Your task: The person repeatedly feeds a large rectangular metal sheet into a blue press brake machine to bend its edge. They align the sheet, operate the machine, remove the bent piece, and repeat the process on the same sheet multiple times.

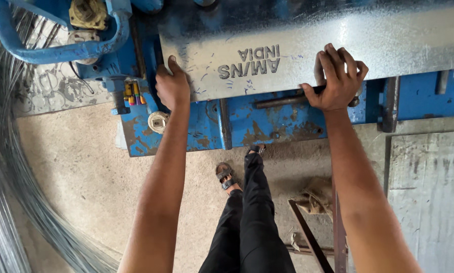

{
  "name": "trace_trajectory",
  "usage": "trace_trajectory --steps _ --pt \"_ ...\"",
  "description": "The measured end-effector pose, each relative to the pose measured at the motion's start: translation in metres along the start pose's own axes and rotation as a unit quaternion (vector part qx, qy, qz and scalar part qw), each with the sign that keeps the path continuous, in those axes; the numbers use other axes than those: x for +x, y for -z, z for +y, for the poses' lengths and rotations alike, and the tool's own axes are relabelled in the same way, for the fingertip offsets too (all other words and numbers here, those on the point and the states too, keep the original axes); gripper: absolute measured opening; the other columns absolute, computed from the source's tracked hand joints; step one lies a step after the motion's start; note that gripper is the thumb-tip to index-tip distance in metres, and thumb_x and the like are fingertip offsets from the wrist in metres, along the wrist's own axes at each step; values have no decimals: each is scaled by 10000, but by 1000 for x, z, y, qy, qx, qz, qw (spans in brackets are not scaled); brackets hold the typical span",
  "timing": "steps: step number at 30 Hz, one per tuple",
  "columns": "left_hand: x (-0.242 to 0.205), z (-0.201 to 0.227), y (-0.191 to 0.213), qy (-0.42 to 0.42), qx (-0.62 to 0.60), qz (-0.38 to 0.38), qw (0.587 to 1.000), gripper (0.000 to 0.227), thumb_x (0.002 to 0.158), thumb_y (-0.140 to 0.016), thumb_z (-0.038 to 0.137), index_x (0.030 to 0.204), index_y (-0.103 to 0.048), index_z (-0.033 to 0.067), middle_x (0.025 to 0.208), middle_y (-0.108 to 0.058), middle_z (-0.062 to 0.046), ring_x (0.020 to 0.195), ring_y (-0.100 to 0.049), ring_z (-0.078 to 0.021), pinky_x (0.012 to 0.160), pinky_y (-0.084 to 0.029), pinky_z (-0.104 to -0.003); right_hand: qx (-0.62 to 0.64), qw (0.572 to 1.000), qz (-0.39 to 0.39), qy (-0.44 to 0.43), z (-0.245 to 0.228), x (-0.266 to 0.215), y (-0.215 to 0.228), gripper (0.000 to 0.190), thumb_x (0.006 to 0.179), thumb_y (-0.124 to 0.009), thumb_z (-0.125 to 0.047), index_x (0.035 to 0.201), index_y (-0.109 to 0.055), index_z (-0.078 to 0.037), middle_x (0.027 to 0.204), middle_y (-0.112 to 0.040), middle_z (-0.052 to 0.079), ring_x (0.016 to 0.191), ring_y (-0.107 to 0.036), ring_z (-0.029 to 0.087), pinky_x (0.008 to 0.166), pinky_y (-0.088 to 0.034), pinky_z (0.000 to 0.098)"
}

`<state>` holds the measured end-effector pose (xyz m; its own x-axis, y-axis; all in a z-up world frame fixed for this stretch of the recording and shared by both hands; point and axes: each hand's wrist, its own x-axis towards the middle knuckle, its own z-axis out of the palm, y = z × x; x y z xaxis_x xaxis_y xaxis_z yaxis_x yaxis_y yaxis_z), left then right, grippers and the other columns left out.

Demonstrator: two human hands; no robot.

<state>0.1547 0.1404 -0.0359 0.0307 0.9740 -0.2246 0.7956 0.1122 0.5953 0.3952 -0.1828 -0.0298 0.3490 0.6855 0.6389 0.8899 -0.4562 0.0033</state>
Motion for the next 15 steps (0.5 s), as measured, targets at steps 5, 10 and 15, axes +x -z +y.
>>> trace_trajectory --steps 5,10,15 --pt "-1 5 2 11 0 -5 1000 523 949 -506 620 1093 -730 170 1026 -759 -177 965 -699 -462 834 -560 -569 -44 999 6 -5 -4 0 -4 622 1119 -377 -537 1285 -778 -90 1335 -777 64 1294 -583 268 1069 -291 490" --pt "0 5 3 30 9 -34 999 552 961 -478 642 1122 -709 167 1036 -775 -157 985 -724 -431 856 -569 -555 -42 999 8 -13 -2 -2 -8 607 1135 -375 -518 1272 -784 -91 1326 -780 59 1265 -594 245 1048 -295 477" --pt "1 2 -2 22 8 -18 1000 548 943 -495 641 1146 -718 184 1065 -754 -188 1008 -687 -475 872 -539 -584 -15 1000 -10 -26 -1 -6 -8 585 1128 -340 -464 1277 -778 -106 1346 -772 73 1286 -586 265 1046 -342 482"
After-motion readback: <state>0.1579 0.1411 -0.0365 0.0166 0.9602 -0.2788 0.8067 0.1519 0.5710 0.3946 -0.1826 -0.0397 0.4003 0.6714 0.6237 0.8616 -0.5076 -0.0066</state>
